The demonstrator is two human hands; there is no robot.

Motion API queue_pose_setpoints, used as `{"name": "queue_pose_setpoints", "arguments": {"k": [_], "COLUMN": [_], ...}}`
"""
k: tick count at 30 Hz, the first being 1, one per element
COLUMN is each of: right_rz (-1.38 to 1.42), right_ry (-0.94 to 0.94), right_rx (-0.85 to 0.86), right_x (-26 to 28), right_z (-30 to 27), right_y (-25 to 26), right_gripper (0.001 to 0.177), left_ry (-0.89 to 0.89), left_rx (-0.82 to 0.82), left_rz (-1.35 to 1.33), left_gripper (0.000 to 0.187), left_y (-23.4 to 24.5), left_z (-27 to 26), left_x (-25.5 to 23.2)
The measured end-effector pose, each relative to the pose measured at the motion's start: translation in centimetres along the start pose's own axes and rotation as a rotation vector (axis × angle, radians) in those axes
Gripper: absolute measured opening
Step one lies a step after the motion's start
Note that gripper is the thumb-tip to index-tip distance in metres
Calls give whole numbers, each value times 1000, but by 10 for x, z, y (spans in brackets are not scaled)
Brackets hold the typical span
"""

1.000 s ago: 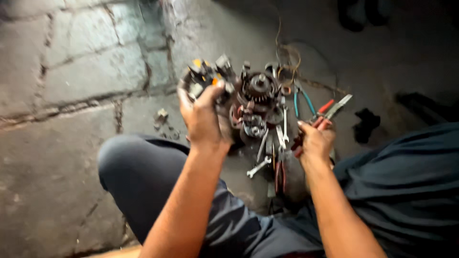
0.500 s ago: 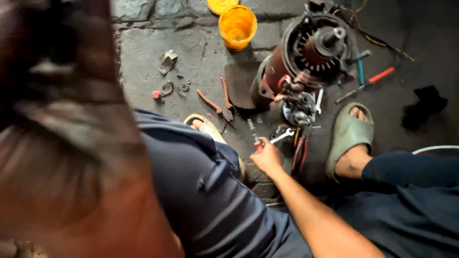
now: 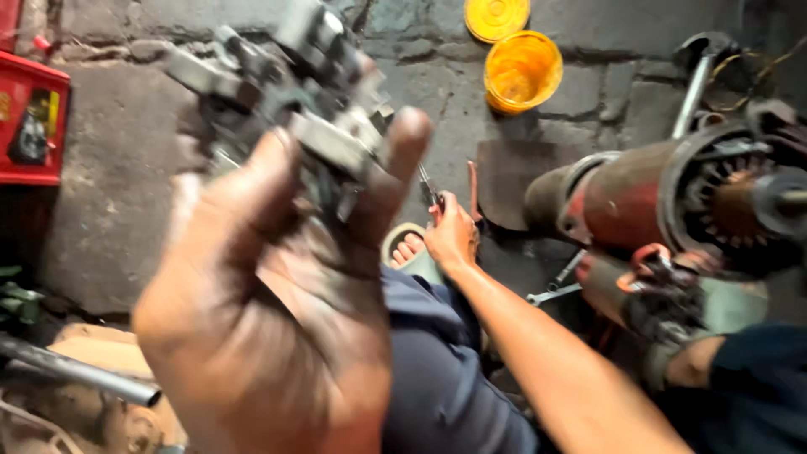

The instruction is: The person disassembles and reassembles a starter motor assembly by hand and using pliers to manipulate internal components and wiring.

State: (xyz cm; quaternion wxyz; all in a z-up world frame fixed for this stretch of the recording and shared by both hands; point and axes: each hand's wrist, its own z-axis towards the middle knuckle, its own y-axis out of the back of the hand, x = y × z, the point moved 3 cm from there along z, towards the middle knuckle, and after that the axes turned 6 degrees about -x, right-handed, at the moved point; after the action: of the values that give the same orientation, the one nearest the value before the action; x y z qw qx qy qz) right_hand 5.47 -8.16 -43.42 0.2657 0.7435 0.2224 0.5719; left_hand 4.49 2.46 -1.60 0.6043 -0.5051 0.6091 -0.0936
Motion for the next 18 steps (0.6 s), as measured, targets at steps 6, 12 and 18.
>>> {"name": "queue_pose_setpoints", "arguments": {"k": [6, 12, 18], "right_rz": [198, 180, -295], "right_ry": [31, 59, -72], "right_rx": [108, -71, 36], "right_x": [-8, -26, -71], "right_z": [40, 10, -68], "right_y": [-54, -11, 56], "right_gripper": [33, 44, 43], "left_ry": [99, 118, 58], "left_rx": [-60, -52, 35], "left_rz": [-99, -151, -195], "left_gripper": [68, 59, 43], "left_y": [5, 9, 6], "left_z": [16, 21, 12], "left_x": [-6, -4, -6]}}
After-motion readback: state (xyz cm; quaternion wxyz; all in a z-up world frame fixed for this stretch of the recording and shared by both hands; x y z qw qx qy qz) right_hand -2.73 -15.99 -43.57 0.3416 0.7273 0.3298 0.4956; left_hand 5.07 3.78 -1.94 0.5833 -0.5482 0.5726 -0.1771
